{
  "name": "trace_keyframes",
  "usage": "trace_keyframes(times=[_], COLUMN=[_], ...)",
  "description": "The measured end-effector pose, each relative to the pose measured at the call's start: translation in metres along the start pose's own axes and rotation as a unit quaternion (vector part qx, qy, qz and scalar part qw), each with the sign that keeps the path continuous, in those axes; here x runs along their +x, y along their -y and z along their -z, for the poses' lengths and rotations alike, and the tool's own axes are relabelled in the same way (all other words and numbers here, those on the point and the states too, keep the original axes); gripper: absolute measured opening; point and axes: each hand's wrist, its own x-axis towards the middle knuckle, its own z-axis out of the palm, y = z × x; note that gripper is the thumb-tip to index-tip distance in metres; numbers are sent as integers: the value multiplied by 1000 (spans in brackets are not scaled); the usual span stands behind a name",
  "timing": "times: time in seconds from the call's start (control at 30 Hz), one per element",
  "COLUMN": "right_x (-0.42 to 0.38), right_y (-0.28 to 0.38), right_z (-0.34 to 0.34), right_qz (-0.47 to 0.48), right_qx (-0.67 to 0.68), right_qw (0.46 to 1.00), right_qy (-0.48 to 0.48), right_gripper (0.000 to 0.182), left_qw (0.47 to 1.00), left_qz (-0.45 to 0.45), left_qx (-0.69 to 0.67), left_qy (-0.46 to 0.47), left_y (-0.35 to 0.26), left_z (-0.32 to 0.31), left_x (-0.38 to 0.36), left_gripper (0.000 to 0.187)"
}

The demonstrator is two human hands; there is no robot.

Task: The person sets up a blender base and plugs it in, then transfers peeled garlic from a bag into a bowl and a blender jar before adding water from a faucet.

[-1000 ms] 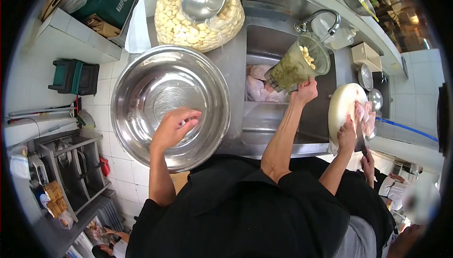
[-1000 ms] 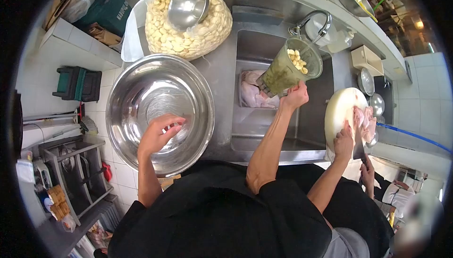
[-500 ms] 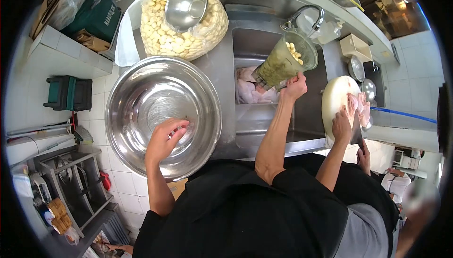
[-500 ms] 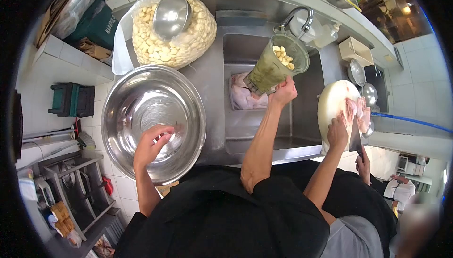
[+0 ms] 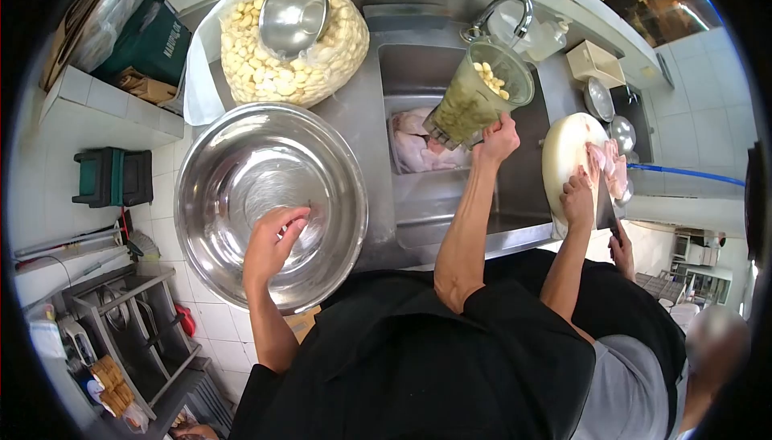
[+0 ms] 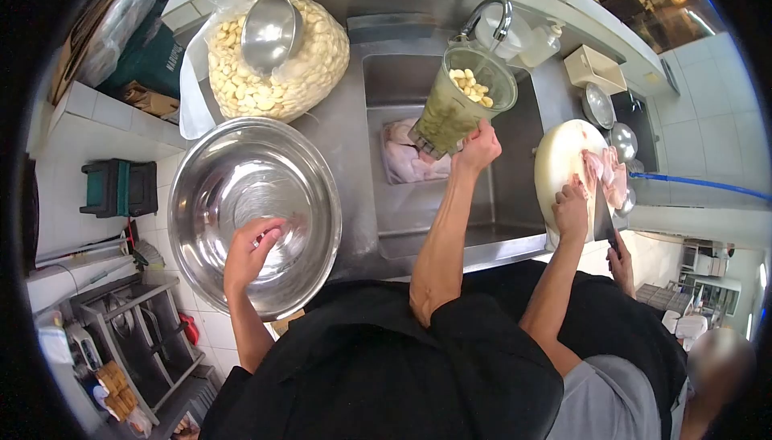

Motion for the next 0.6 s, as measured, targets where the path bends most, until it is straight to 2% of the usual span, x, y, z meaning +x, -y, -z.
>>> trace_keyframes(times=[0.07,0.1,0.2,0.33,0.43,0.47,0.5,0.6], right_x=[12,19,52,88,111,114,117,118], right_y=[23,39,92,148,182,193,200,211], right_z=[2,5,16,31,47,54,61,72], right_qz=[-135,-198,-315,-342,-335,-310,-300,-303], right_qx=[169,263,542,745,821,860,876,885], right_qw=[975,940,751,488,379,301,247,211], right_qy=[-48,-84,-207,-301,-266,-271,-286,-283], right_gripper=[21,20,19,18,17,17,17,17], left_qw=[1000,1000,1000,999,999,999,999,998], left_qz=[-7,-14,-25,-33,-30,-37,-43,-46], left_qx=[10,21,12,-15,-33,-33,-32,-34], left_qy=[6,10,12,12,-5,-8,-10,-14], left_y=[2,3,0,-1,-1,-1,0,-1], left_z=[0,1,1,3,3,3,3,2], left_x=[2,4,7,10,12,12,12,13], left_gripper=[20,20,20,20,20,19,19,19])
